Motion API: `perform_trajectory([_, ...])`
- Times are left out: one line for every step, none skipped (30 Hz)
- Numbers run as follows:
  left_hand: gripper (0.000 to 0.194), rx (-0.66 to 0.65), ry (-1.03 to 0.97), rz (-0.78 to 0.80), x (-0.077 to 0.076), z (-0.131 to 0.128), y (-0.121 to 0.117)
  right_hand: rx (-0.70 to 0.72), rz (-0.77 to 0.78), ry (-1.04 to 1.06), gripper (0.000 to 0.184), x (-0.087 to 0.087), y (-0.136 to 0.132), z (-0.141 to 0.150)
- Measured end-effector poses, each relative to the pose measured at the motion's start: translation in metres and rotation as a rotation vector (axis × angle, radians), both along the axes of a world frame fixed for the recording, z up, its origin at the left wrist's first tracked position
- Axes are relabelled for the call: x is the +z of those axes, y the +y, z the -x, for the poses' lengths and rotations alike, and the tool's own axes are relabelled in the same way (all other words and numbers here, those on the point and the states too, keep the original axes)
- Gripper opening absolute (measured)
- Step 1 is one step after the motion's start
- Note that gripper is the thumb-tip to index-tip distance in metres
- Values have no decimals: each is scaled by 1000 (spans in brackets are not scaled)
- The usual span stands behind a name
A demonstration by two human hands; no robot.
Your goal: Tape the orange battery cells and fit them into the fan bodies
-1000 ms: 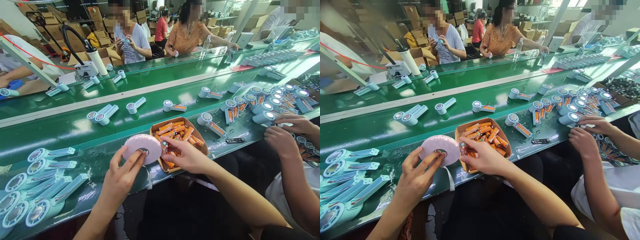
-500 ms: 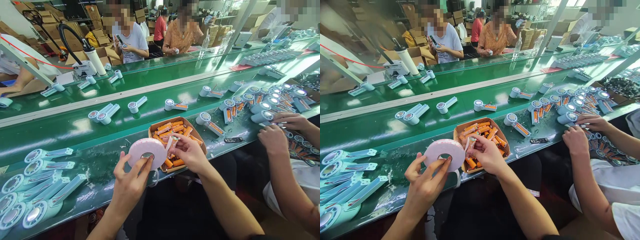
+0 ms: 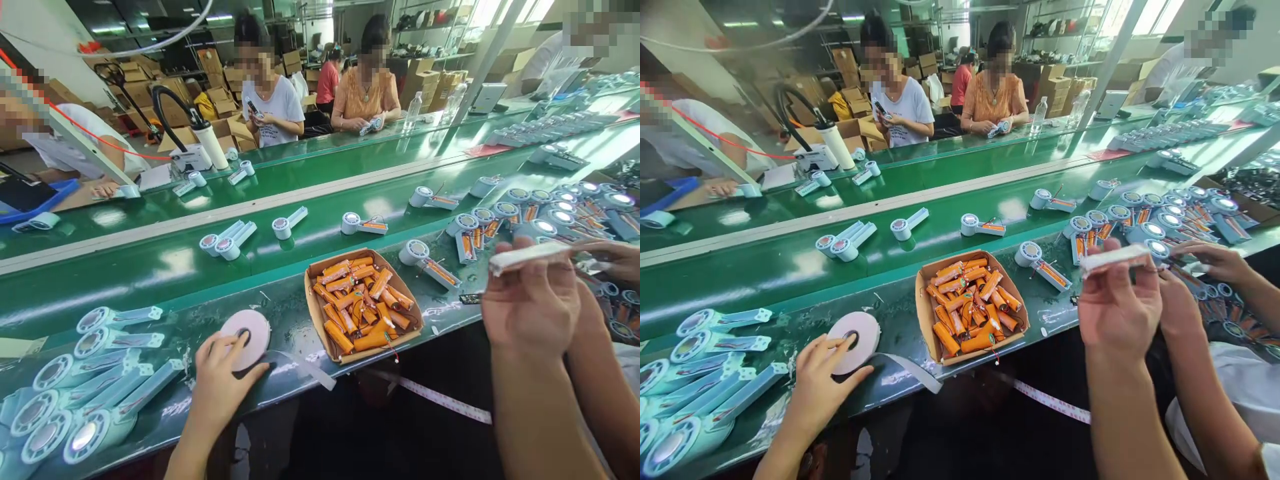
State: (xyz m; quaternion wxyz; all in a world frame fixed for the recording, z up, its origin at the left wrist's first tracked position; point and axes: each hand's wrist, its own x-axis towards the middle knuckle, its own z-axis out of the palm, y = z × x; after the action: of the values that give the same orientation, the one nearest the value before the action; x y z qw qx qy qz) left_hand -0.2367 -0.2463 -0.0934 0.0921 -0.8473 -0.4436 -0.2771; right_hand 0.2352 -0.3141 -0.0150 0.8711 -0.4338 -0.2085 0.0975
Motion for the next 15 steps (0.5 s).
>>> perform_trajectory([42, 34, 15, -1, -1, 7, 10, 32, 62, 6, 28, -6, -9, 0])
perform_trajectory([45, 44, 18, -6, 2, 7, 21, 65, 120, 21, 35, -14, -18, 3])
perform_trajectory([47, 31, 18, -11, 8, -1, 34, 94, 173, 38, 40, -22, -25, 8])
perform_trajectory([47, 3, 22, -8, 18, -16, 48, 106, 208, 54, 43, -30, -30, 13])
perform_trajectory([47, -32, 35, 7, 29, -37, 66, 107, 226, 62, 44, -37, -34, 17])
perform_trajectory([47, -56, 68, 52, 42, -62, 86, 87, 226, 59, 43, -43, -37, 20])
perform_trajectory([48, -51, 126, 136, 54, -90, 109, 61, 217, 49, 43, -46, -39, 20])
perform_trajectory([47, -11, 194, 249, 65, -117, 134, 33, 208, 34, 42, -47, -41, 20])
perform_trajectory([47, 53, 249, 353, 74, -143, 160, 12, 208, 18, 42, -46, -43, 18])
perform_trajectory([48, 83, 255, 374, 80, -165, 185, -2, 217, 4, 41, -44, -45, 15])
perform_trajectory([50, 115, 258, 392, 84, -184, 207, -16, 233, -7, 41, -40, -48, 14])
perform_trajectory([49, 142, 262, 413, 84, -199, 227, -32, 258, -17, 41, -36, -52, 13])
perform_trajectory([48, 154, 264, 427, 83, -210, 242, -61, 289, -26, 41, -31, -56, 13])
perform_trajectory([45, 155, 274, 449, 79, -217, 253, -103, 324, -38, 40, -26, -60, 14])
perform_trajectory([41, 141, 288, 471, 75, -223, 260, -148, 360, -51, 39, -21, -65, 17])
